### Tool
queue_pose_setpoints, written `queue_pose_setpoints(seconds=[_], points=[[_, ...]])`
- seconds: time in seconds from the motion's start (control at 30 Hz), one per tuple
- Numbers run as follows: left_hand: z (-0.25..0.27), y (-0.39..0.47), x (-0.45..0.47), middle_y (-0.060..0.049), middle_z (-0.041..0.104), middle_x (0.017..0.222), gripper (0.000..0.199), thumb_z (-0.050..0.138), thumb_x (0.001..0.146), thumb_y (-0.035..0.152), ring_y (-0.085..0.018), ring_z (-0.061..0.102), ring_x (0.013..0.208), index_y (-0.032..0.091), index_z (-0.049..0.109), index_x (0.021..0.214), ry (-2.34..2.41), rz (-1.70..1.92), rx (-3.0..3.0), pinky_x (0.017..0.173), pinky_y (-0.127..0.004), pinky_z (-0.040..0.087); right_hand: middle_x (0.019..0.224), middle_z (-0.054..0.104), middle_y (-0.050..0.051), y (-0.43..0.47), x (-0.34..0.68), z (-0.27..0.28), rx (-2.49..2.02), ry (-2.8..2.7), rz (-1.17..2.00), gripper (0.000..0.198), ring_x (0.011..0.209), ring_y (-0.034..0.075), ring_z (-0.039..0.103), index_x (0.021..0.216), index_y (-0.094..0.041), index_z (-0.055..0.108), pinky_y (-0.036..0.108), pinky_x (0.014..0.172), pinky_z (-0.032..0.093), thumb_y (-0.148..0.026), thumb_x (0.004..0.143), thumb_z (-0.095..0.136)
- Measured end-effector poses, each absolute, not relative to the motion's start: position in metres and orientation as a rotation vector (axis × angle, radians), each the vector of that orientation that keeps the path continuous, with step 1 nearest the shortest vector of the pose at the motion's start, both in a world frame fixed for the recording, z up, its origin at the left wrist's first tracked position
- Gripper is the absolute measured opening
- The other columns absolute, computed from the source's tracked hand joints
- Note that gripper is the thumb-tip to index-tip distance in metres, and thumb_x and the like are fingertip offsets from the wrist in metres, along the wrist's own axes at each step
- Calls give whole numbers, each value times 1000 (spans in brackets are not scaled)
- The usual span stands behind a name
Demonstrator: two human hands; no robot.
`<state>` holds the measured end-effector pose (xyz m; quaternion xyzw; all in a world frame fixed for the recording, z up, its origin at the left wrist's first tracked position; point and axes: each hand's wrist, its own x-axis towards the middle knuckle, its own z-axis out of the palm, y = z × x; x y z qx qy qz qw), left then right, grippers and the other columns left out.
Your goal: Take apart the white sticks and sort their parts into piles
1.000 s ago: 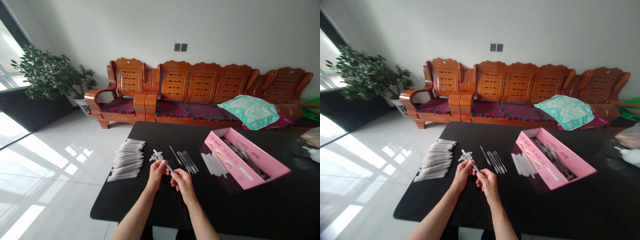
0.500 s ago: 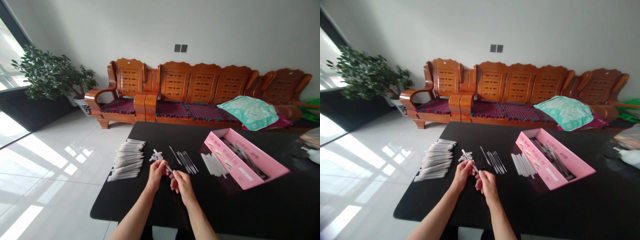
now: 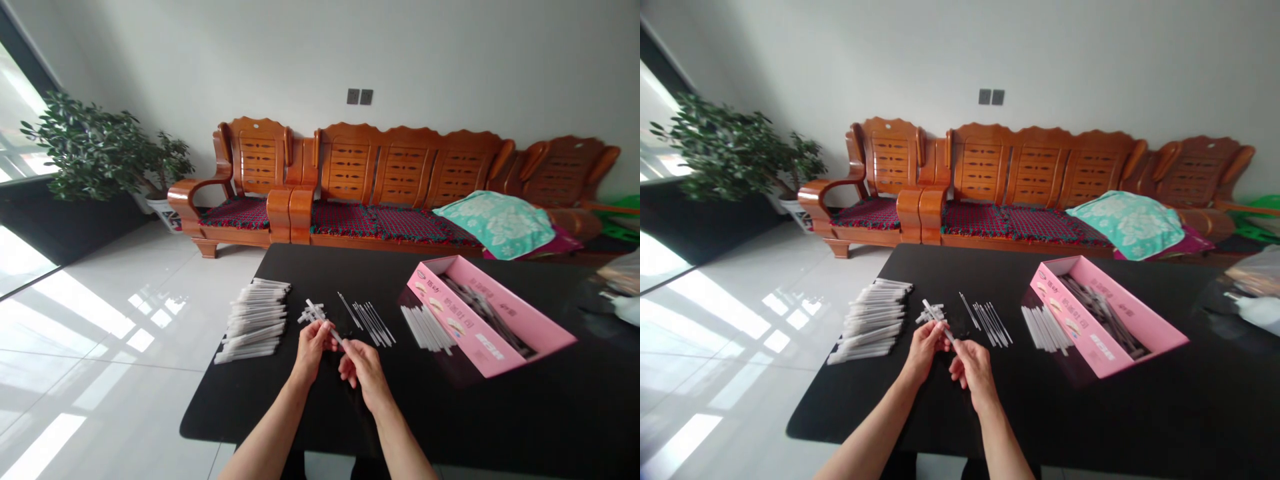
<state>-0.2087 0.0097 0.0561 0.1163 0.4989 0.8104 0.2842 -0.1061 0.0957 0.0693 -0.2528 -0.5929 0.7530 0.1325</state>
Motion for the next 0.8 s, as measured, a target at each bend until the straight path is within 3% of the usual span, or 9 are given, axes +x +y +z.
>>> queue_pose_setpoints(seconds=[0.17, 0.27, 0.37, 0.5, 0.57, 0.67, 0.8], points=[[55, 10, -210, -2, 63, 59, 42, 73, 75, 51, -9, 57, 48, 10, 66, 82, 1343, 2171, 295, 49, -20, 46, 47, 57, -1, 96, -105, 65, -727, -1778, 2133, 46, 37, 10, 48, 78, -14, 61, 17, 32, 23, -61, 77, 63], [56, 9, -213, -2, 63, 58, 42, 74, 73, 50, -10, 57, 47, 10, 66, 82, 1360, 2207, 246, 49, -20, 47, 49, 58, -1, 102, -102, 60, -755, -1880, 1945, 37, 41, 11, 49, 76, -17, 61, 20, 38, 33, -53, 74, 69], [57, 6, -218, -2, 63, 57, 42, 76, 72, 49, -9, 57, 48, 9, 67, 84, 1374, 2233, 196, 49, -20, 48, 53, 60, 1, 112, -97, 53, -805, -2062, 1571, 31, 46, 14, 53, 77, -19, 62, 25, 48, 40, -50, 80, 63], [57, 5, -219, -2, 62, 57, 43, 77, 70, 49, -10, 57, 48, 9, 68, 83, 1382, 2246, 166, 49, -20, 48, 66, 68, 7, 121, -95, 46, -862, -2307, 883, 27, 57, 19, 62, 77, -21, 67, 27, 54, 38, -42, 86, 54], [58, 5, -218, -2, 63, 58, 44, 78, 68, 49, -10, 57, 48, 9, 68, 82, 1379, 2256, 162, 48, -20, 48, 67, 70, 7, 122, -97, 45, -886, -2401, 699, 26, 60, 20, 64, 78, -22, 69, 26, 54, 36, -39, 88, 52], [59, 5, -216, -2, 62, 58, 45, 79, 67, 50, -10, 57, 48, 9, 68, 82, 1381, 2258, 163, 47, -20, 48, 69, 71, 8, 118, -100, 47, -909, -2442, 646, 28, 63, 20, 66, 85, -22, 71, 25, 57, 37, -38, 91, 49], [58, 7, -211, -2, 63, 60, 44, 77, 69, 49, -10, 59, 50, 9, 68, 83, 1388, 2245, 197, 48, -20, 49, 78, 73, 9, 108, -103, 56, -703, -2365, 888, 37, 68, 19, 67, 93, -19, 70, 24, 62, 42, -44, 95, 43]])
